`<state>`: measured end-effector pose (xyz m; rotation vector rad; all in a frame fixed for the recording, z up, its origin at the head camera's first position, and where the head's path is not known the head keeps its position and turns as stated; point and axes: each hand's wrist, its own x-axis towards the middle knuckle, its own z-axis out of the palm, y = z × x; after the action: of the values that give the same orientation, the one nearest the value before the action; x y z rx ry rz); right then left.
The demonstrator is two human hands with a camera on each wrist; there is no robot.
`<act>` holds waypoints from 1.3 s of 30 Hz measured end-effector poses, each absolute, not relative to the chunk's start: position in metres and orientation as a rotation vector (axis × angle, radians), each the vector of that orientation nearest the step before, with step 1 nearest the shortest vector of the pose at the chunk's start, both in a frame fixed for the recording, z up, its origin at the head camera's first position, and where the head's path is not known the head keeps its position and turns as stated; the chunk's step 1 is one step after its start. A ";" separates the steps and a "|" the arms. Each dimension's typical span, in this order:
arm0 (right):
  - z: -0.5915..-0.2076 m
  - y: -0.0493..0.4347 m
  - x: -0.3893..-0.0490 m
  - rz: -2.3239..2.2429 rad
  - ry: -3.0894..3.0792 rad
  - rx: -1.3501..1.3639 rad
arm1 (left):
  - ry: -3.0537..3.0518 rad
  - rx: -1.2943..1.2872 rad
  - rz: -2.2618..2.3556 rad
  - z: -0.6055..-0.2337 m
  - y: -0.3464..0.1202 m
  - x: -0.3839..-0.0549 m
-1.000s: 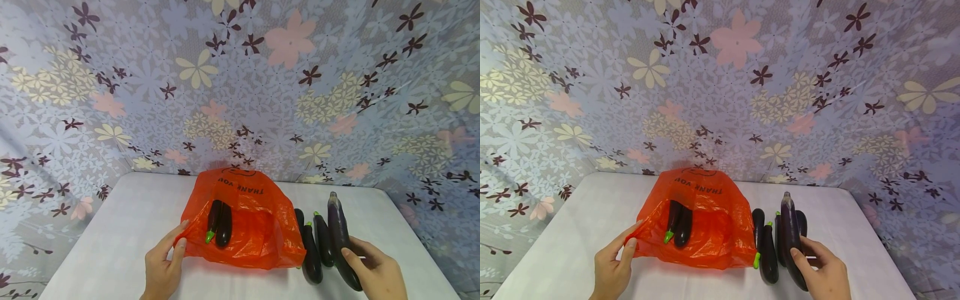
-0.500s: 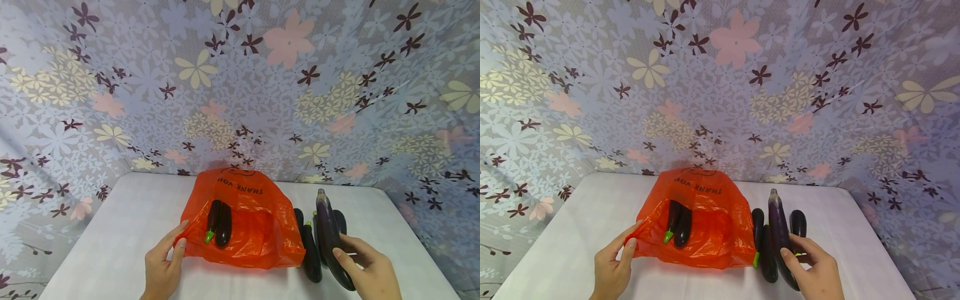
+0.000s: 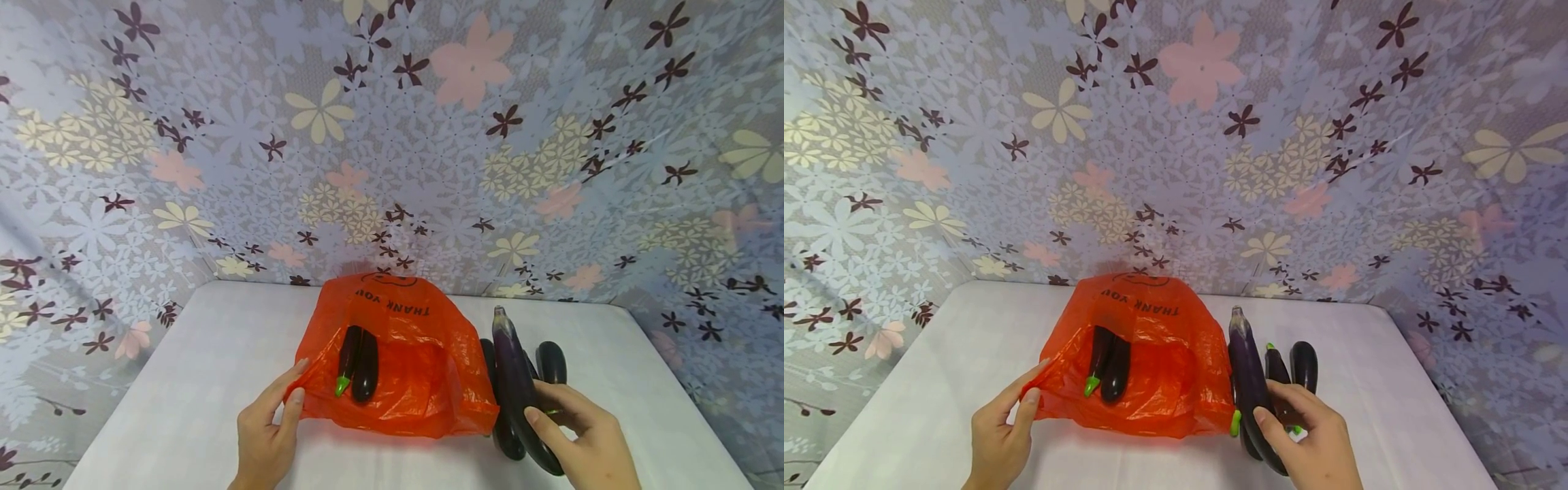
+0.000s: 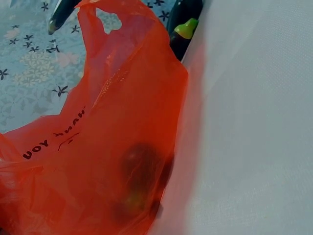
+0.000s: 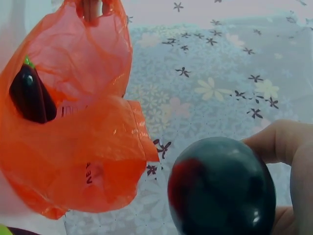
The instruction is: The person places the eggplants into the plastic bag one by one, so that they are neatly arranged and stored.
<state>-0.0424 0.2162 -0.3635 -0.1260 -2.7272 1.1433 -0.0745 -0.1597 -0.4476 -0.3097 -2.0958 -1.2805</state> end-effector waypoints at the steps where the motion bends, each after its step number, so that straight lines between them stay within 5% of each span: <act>1: -0.363 0.215 -0.043 1.154 -2.735 -0.130 | -2.091 -0.316 -1.282 -0.448 -0.160 -0.075; 39: -0.378 0.171 -0.041 1.344 -2.702 0.431 | -2.104 -0.324 -1.281 -0.449 -0.159 -0.074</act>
<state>-0.0409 0.1713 -0.3782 0.4308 -2.7017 1.3441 -0.0745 -0.1590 -0.4495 -0.3242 -2.1036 -1.2815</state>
